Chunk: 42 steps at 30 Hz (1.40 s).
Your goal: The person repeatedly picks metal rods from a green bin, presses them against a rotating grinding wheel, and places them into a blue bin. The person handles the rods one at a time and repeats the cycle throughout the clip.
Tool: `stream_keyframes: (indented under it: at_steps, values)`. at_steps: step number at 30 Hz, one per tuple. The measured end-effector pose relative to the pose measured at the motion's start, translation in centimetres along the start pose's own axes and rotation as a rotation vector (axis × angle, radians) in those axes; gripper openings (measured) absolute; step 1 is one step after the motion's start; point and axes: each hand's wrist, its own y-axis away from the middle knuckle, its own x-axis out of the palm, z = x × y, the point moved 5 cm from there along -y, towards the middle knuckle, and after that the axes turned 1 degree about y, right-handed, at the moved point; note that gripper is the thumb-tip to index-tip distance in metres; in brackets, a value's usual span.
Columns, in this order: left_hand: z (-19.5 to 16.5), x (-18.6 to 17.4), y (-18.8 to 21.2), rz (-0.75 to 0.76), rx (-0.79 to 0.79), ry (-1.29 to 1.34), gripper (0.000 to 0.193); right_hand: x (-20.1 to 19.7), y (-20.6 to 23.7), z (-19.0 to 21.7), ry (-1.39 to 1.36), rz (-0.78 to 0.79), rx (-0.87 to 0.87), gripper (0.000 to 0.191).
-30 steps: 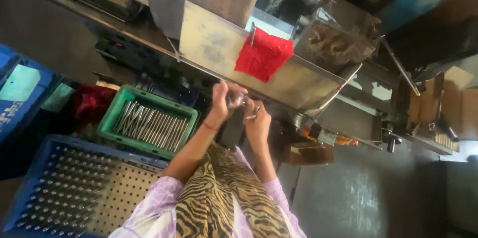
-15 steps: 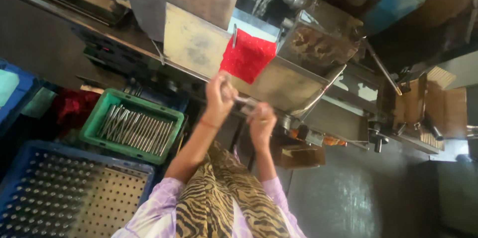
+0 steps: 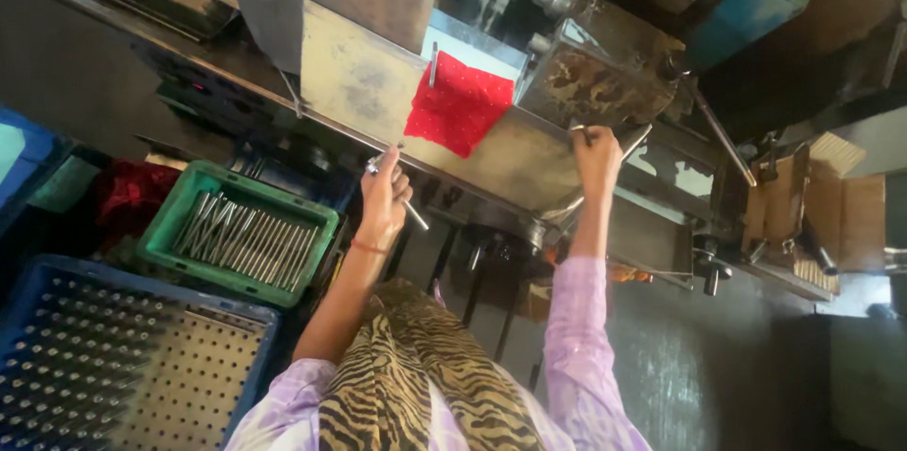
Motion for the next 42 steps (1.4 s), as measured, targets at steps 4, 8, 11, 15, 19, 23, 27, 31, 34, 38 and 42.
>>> stream_keyframes:
  at_steps: [4, 8, 11, 15, 19, 23, 27, 31, 34, 38, 42]
  values:
    - [-1.4, -1.6, 0.1, -0.017, 0.081, -0.002, 0.045, -3.1, 7.7, -4.8, -1.007, -0.208, 0.468, 0.02]
    - [-3.3, -2.0, 1.6, -0.14, 0.241, -0.211, 0.043, -2.1, 19.1, -12.2, -0.932, -0.453, 1.016, 0.025]
    - [-3.8, -1.9, 2.3, -0.258, 0.285, -0.357, 0.037, 1.6, 24.2, -16.0, -1.148, -0.371, 1.418, 0.031]
    - [-4.1, -2.0, 2.6, -0.292, 0.343, -0.449, 0.044, 2.7, 23.6, -15.9, -1.375, -0.157, 1.037, 0.026]
    - [-4.4, -2.1, 3.3, -0.231, 0.477, -0.666, 0.05, 0.0, 23.4, -14.7, -0.112, 0.041, 0.673, 0.025]
    - [-4.9, -2.4, 3.6, -0.228, 0.542, -0.905, 0.046, 0.6, 25.1, -13.2, -0.698, -0.189, 1.174, 0.024]
    - [-4.7, -2.5, 3.6, -0.208, 0.6, -0.946, 0.039, 4.1, 24.5, -9.7, -0.887, 0.067, 1.175, 0.027]
    - [-2.8, -2.8, 4.2, -0.19, 0.594, -0.802, 0.04, 11.1, 23.0, -1.4, -1.045, 0.488, 0.776, 0.034]
    - [-2.1, -3.1, 4.8, -0.178, 0.591, -0.744, 0.039, 14.6, 22.1, 6.7, -1.123, 0.748, 0.414, 0.034]
    - [-3.5, -3.9, 5.2, -0.15, 0.58, -0.69, 0.039, 15.8, 21.9, 14.5, -1.184, 0.937, 0.253, 0.034]
    - [-6.5, -5.6, 6.5, -0.164, 0.584, -0.629, 0.039, 15.6, 23.1, 18.7, -1.327, 0.83, 0.32, 0.032]
